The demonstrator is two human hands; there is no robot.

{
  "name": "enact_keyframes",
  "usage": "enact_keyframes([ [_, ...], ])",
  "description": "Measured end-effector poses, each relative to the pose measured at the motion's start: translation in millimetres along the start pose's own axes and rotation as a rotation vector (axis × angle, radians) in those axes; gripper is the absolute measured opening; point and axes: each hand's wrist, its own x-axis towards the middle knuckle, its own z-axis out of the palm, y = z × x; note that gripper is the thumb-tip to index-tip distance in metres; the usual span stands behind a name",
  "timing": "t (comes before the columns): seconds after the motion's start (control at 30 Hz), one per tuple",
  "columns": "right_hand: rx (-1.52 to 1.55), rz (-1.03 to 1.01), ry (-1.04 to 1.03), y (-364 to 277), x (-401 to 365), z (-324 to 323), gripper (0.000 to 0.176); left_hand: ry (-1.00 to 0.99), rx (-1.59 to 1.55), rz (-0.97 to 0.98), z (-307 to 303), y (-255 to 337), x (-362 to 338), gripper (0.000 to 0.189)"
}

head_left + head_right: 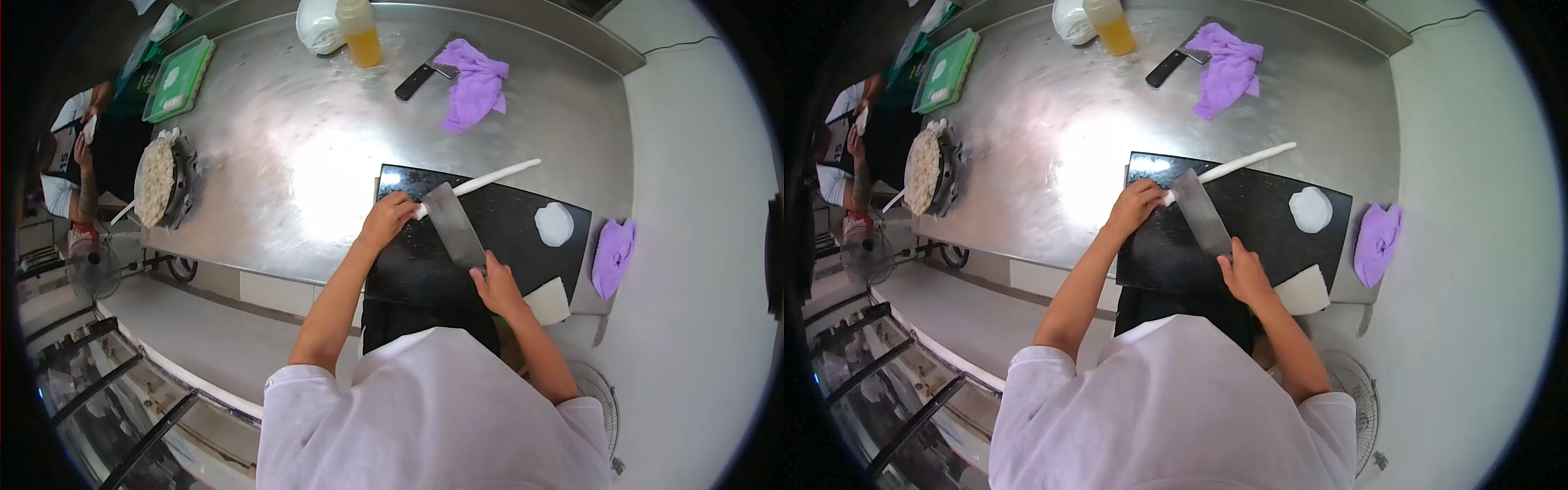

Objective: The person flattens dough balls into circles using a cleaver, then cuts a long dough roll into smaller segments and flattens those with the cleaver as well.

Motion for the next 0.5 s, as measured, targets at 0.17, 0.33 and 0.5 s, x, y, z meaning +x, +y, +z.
enact_keyframes([
  [0.17,-0.001,-0.108,0.09,-8.7,-0.7,23.5,0.049,-0.038,0.051,0.035,8.7,-8.5,1.9,0.026],
  [0.33,0.068,0.194,0.017,-44.0,9.8,35.7,0.049,0.088,0.04,-0.034,1.6,6.1,0.5,0.024],
  [0.5,0.11,0.012,0.017,-48.8,45.5,25.9,0.045,0.351,-0.041,-0.192,-14.0,8.8,-18.7,0.017],
])
